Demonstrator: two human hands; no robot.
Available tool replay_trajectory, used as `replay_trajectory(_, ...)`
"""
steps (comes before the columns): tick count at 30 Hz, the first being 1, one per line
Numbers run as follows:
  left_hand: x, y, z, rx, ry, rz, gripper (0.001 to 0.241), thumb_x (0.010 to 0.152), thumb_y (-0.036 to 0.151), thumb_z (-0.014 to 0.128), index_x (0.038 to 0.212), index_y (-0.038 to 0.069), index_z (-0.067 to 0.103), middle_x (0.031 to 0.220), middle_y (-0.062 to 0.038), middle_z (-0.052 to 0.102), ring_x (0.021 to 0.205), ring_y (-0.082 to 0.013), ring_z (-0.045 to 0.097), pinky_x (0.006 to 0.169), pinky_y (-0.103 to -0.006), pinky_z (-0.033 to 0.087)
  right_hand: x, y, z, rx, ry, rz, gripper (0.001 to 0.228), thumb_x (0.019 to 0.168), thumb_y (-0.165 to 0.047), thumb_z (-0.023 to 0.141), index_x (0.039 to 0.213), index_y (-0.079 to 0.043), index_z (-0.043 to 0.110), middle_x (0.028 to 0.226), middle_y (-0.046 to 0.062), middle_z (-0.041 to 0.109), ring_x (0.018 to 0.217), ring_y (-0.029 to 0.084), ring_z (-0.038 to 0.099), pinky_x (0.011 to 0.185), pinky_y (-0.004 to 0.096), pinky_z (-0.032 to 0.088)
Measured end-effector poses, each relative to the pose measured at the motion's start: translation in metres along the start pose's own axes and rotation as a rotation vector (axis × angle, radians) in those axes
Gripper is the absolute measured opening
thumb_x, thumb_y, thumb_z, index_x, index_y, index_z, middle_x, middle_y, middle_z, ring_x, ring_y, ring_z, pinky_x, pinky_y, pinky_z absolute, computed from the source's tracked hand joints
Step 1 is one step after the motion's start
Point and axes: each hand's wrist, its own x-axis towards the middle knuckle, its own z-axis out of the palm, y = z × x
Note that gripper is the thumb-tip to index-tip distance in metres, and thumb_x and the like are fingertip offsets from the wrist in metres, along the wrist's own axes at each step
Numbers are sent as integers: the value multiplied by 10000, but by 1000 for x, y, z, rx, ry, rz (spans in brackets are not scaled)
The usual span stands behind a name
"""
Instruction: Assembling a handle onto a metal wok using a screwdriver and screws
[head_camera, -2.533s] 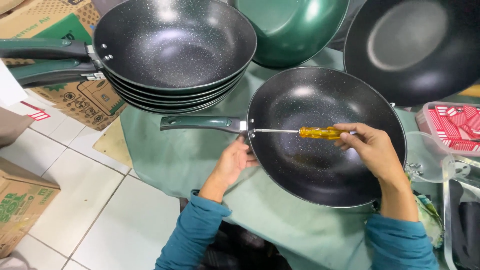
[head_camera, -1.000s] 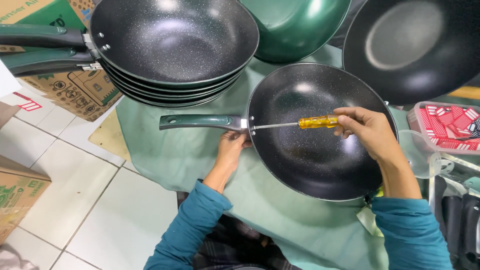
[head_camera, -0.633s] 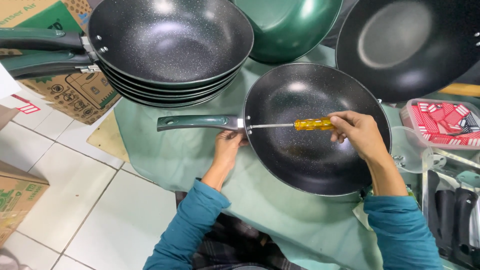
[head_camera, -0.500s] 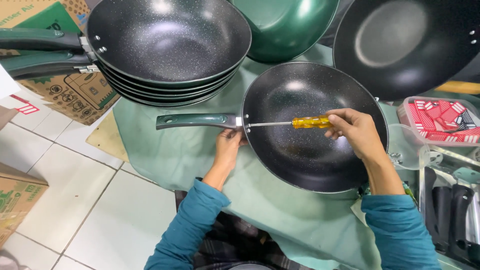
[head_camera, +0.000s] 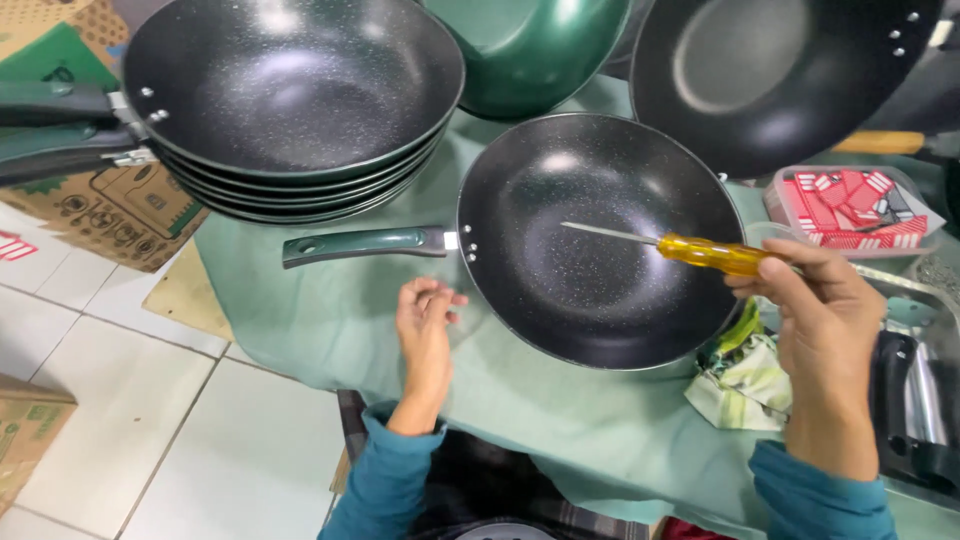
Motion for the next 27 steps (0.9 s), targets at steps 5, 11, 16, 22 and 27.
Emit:
replay_trajectory(5,-80,18,16,-46,-297,351,76,998,87,579,950,110,525,916,-85,552,689,-201,653,622,-278,477,-65,-9,-75,-174,330,-114,207,1150,-53,631,1346,6,598,1089,150,643,824,262,705,794,277,635)
replay_trajectory(11,-145,25,76,130,-995,283,86,943,-39,584,996,22,614,953,-128,636,736,-184,668,664,-270,533,-154,21,-141,-412,680,-116,351,1184,-230,628,1436,14,637,1297,125,581,919,260,647,833,245,613)
replay_trajectory(16,-161,-2,123,430,-1269,-40,370,1037,255,487,1380,118,506,1240,-100,637,1019,-272,694,867,-377,526,-177,5,-75,-596,697,-268,192,1218,122,671,1361,235,614,1152,334,613,884,384,664,821,413,605)
replay_trajectory(22,-167,-33,160,482,-1336,-75,660,1019,422,342,1598,125,231,1613,-177,377,1415,-349,469,1148,-479,356,-178,42,-44,-696,636,-321,224,1073,79,742,1253,175,649,1205,304,599,1060,335,614,855,371,531)
replay_trajectory(27,-161,-45,158,524,-1257,-92,676,1015,427,311,1615,131,212,1606,-116,415,1384,-340,508,1094,-462,392,-171,61,-25,-720,496,-369,257,992,82,737,1216,129,621,1190,321,607,1076,337,624,839,363,585)
